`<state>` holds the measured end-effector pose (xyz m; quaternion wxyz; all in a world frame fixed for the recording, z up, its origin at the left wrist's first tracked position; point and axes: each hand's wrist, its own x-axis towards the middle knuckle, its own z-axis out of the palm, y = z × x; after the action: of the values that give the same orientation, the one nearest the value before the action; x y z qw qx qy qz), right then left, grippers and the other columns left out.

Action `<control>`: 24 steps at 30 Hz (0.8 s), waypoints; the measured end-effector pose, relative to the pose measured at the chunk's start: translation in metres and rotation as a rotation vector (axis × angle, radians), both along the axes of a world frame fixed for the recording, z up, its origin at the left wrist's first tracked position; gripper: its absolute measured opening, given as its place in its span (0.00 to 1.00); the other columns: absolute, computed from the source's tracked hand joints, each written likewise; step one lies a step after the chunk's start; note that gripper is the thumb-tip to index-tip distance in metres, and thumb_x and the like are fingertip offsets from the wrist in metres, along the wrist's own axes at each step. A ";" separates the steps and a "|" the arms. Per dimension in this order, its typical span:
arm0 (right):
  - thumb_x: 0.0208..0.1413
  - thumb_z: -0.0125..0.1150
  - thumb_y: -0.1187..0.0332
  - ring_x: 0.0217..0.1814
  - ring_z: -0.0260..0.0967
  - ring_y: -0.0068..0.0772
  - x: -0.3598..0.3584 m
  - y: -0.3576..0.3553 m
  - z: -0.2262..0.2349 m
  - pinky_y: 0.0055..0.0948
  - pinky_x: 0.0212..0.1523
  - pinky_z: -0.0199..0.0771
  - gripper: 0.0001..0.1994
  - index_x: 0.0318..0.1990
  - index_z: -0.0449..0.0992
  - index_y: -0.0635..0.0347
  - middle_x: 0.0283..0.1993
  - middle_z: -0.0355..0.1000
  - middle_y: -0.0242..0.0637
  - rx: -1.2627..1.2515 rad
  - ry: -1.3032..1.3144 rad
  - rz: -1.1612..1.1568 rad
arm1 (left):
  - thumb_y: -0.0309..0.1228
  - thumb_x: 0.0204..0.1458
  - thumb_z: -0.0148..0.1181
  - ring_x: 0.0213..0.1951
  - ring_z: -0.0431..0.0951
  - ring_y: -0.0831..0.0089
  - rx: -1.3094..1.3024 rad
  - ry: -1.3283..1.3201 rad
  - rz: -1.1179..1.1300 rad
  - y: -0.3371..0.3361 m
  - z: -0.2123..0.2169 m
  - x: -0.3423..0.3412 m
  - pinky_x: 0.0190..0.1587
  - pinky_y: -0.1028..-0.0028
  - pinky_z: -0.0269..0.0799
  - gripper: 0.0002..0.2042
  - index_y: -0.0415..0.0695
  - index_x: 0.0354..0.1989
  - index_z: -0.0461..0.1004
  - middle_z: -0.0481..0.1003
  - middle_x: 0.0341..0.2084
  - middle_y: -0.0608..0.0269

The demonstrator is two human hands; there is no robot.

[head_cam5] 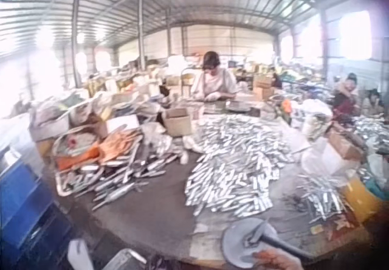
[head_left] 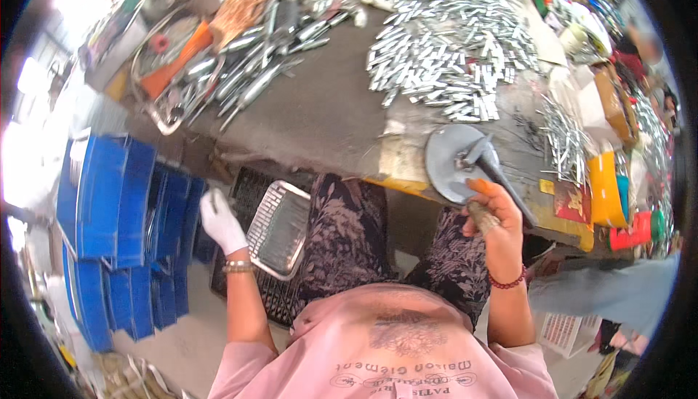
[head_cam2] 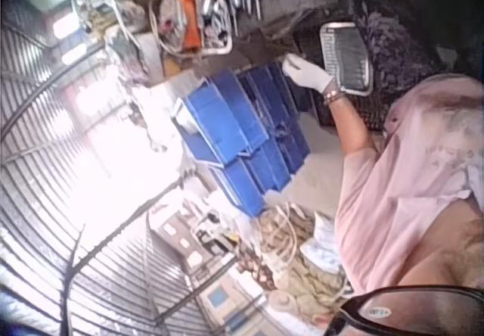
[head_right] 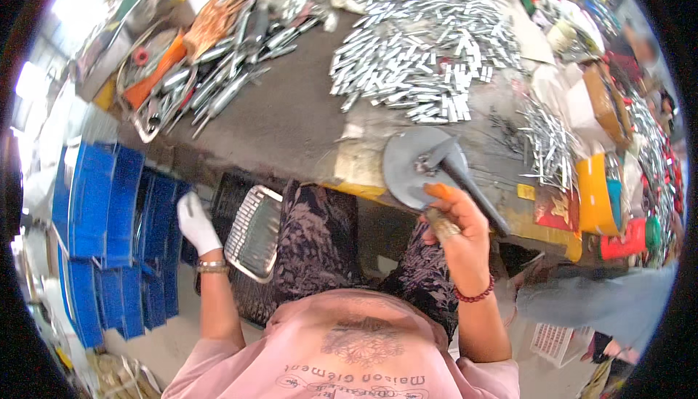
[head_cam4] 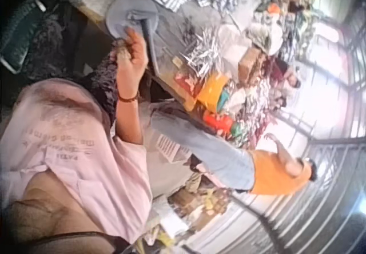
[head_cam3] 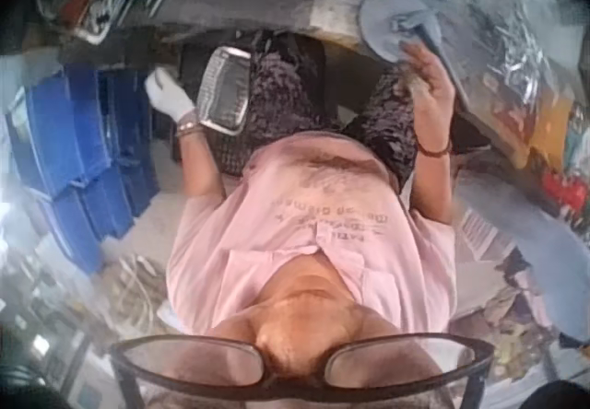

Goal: The person assembles small metal hardware components by hand, using a hammer to tap them into a metal base.

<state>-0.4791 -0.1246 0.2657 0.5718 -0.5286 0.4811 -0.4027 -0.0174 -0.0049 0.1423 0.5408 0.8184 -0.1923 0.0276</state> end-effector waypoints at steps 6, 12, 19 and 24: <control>0.70 0.62 0.80 0.36 0.74 0.13 -0.005 0.010 0.005 0.18 0.37 0.77 0.18 0.64 0.80 0.60 0.43 0.80 0.29 -0.016 -0.027 0.001 | 0.28 0.66 0.69 0.35 0.78 0.79 -0.111 -0.336 -0.733 -0.119 0.123 -0.085 0.41 0.74 0.76 0.11 0.41 0.54 0.84 0.84 0.39 0.65; 0.63 0.66 0.81 0.47 0.80 0.25 -0.012 0.016 0.004 0.28 0.50 0.81 0.20 0.62 0.82 0.60 0.47 0.83 0.35 -0.156 0.025 0.103 | 0.40 0.61 0.71 0.44 0.84 0.55 0.237 -0.616 -0.936 -0.202 0.139 -0.152 0.51 0.62 0.80 0.19 0.44 0.56 0.81 0.84 0.47 0.51; 0.58 0.70 0.75 0.47 0.82 0.47 -0.079 0.004 0.041 0.38 0.49 0.83 0.12 0.49 0.85 0.58 0.47 0.83 0.45 -0.606 0.623 -0.191 | 0.31 0.60 0.66 0.44 0.85 0.54 0.461 -0.392 -1.002 -0.226 0.143 -0.166 0.53 0.57 0.79 0.19 0.44 0.59 0.79 0.84 0.41 0.50; 0.54 0.69 0.74 0.46 0.82 0.47 -0.133 -0.044 0.036 0.45 0.45 0.83 0.13 0.47 0.84 0.50 0.43 0.78 0.38 -0.770 1.148 -0.362 | 0.28 0.67 0.63 0.39 0.81 0.80 0.012 0.391 -1.166 -0.201 0.135 -0.156 0.36 0.80 0.79 0.24 0.39 0.70 0.70 0.80 0.43 0.66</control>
<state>-0.6119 -0.1685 0.3022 -0.0748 -0.7335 0.6099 -0.2906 -0.1730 -0.2059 0.2777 0.4874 0.5714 -0.5057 -0.4247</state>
